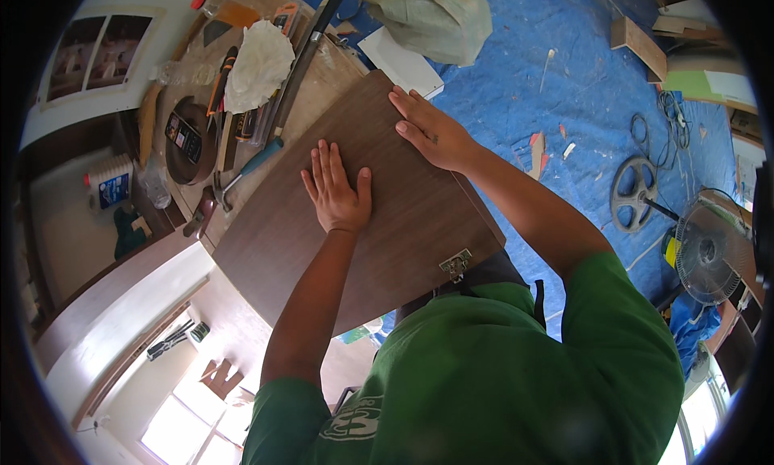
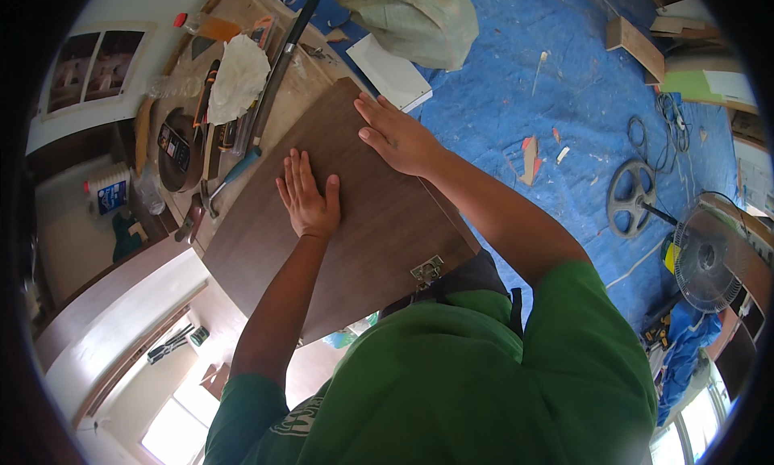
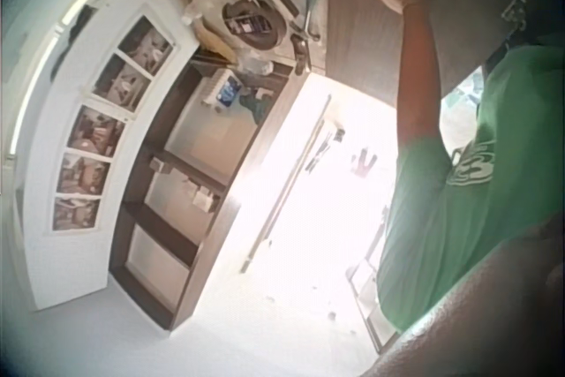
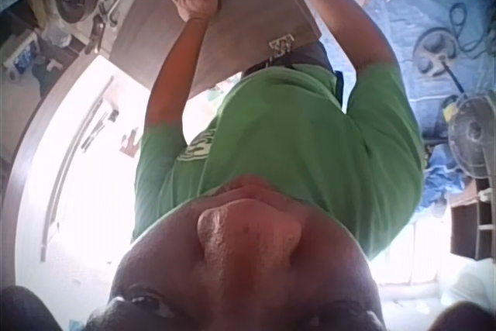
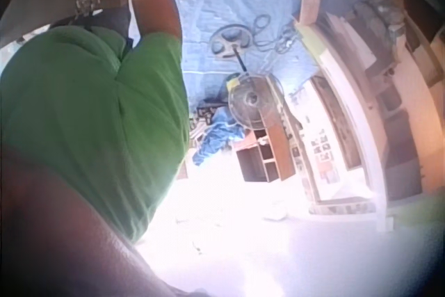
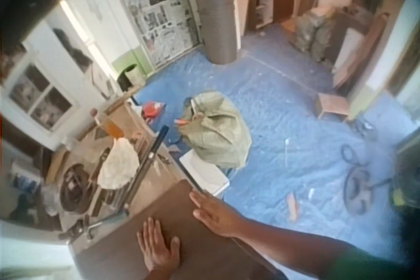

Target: The person handles a cabinet door, places it on a workbench, and uses a utility knife to trim its edge. They then flip the door and inspect the surface.

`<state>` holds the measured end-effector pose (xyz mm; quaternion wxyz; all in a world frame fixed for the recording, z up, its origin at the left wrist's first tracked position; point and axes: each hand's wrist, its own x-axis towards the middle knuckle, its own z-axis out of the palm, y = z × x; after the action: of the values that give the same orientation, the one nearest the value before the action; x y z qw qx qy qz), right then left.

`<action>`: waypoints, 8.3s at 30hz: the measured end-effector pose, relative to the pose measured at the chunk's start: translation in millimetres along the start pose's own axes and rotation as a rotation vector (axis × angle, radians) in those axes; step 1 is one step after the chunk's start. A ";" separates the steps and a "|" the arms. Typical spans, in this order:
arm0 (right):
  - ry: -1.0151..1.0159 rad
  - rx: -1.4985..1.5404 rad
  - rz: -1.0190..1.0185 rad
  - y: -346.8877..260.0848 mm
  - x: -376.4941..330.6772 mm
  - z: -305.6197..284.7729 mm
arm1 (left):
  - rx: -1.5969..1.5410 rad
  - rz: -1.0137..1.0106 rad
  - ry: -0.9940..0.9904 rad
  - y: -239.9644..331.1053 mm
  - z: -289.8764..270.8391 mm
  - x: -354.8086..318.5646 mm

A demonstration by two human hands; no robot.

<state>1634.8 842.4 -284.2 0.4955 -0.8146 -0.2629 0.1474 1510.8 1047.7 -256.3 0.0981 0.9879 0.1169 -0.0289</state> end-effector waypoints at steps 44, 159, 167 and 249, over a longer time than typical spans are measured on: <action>-0.011 1.296 0.791 29.0 94.8 -4.1 | -0.025 -0.001 0.010 -1.6 1.6 1.0; 0.061 1.451 0.655 52.2 93.3 13.9 | 0.011 0.048 0.042 -1.6 7.9 1.5; 0.007 1.008 0.621 29.9 98.2 5.7 | 0.009 0.052 0.073 -2.2 10.5 1.0; -0.571 1.017 1.109 78.0 -243.0 -67.6 | -0.132 -0.036 0.065 -9.9 -13.1 -12.1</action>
<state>1491.9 624.5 -326.8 0.5741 -0.4322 0.1626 0.6761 1497.2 1056.9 -244.4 0.1588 0.9774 0.1393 0.0090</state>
